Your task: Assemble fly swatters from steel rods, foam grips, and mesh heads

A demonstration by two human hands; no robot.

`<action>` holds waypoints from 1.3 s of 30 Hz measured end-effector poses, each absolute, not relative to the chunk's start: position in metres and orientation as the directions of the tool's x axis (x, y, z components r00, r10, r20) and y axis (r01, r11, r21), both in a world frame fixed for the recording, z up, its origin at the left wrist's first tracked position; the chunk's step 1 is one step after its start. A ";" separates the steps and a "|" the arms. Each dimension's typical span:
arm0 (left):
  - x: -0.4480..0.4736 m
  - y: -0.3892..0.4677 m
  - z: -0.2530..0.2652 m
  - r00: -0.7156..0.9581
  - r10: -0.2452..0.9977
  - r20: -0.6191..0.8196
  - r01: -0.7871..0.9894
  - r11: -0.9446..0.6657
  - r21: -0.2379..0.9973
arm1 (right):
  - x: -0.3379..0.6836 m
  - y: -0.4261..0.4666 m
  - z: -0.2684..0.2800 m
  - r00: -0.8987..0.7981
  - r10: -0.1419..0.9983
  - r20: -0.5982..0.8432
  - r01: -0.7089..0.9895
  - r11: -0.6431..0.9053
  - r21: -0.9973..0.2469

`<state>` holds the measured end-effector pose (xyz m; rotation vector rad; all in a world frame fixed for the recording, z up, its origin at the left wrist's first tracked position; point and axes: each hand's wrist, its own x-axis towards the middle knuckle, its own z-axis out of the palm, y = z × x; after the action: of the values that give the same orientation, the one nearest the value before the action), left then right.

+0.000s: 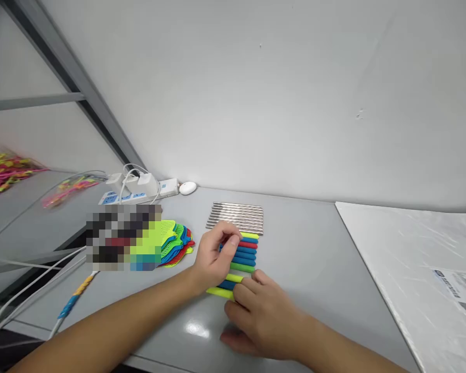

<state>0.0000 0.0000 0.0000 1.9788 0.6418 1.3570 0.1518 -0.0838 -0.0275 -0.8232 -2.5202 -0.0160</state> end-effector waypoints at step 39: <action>-0.002 -0.051 0.027 0.634 -0.075 0.769 -0.111 -0.994 -0.006 | 0.160 -0.077 -0.047 -0.640 0.629 0.441 0.708 0.706 0.019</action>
<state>-0.0023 -0.0507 0.0271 2.8019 -0.1593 1.3160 0.1605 -0.0772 -0.0475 -1.0347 -2.5094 -0.2654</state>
